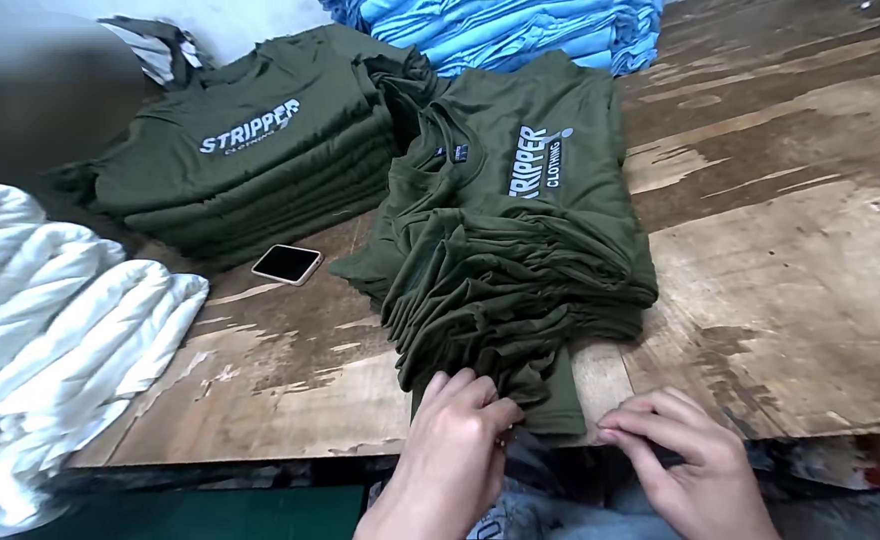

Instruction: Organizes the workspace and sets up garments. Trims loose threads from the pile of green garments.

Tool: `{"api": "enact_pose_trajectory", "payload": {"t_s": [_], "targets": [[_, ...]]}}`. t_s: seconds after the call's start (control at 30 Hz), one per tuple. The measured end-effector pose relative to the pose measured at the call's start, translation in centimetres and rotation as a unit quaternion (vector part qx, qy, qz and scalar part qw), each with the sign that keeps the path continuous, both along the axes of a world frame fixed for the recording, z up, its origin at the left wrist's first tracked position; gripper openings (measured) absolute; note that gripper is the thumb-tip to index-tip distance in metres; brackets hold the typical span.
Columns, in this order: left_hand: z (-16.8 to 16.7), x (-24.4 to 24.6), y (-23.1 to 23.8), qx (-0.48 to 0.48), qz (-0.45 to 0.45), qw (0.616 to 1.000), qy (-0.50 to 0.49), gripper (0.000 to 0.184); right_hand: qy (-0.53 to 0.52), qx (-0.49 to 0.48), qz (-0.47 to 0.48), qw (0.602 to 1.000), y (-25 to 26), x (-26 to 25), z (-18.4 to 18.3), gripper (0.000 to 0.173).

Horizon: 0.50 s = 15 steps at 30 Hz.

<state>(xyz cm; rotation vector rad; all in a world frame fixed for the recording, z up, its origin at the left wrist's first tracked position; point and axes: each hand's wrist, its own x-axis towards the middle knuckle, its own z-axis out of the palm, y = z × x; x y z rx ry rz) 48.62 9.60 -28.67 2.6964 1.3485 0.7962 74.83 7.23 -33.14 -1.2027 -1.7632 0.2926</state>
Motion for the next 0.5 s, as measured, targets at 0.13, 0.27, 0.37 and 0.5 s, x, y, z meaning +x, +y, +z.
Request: {"api": "enact_pose_trajectory", "payload": {"t_s": [0.13, 0.27, 0.37, 0.5], "targets": [[1.9, 2.0, -1.0, -0.008, -0.003, 1.000, -0.014, 0.031, 0.009, 0.019, -0.036, 0.999, -0.4, -0.2, 0.1, 0.011], [1.9, 5.1, -0.7, 0.083, 0.016, 0.996, 0.017, 0.015, -0.009, 0.061, -0.067, 0.996, -0.5, -0.6, 0.0, 0.011], [1.3, 5.8, -0.1, 0.080, 0.001, 0.995, 0.054, 0.011, -0.007, 0.082, -0.079, 0.993, -0.3, -0.9, -0.2, 0.010], [0.3, 5.1, 0.1, 0.048, 0.003, 0.998, 0.032, 0.015, -0.014, 0.072, -0.067, 0.995, -0.9, -0.1, 0.1, 0.013]]}}
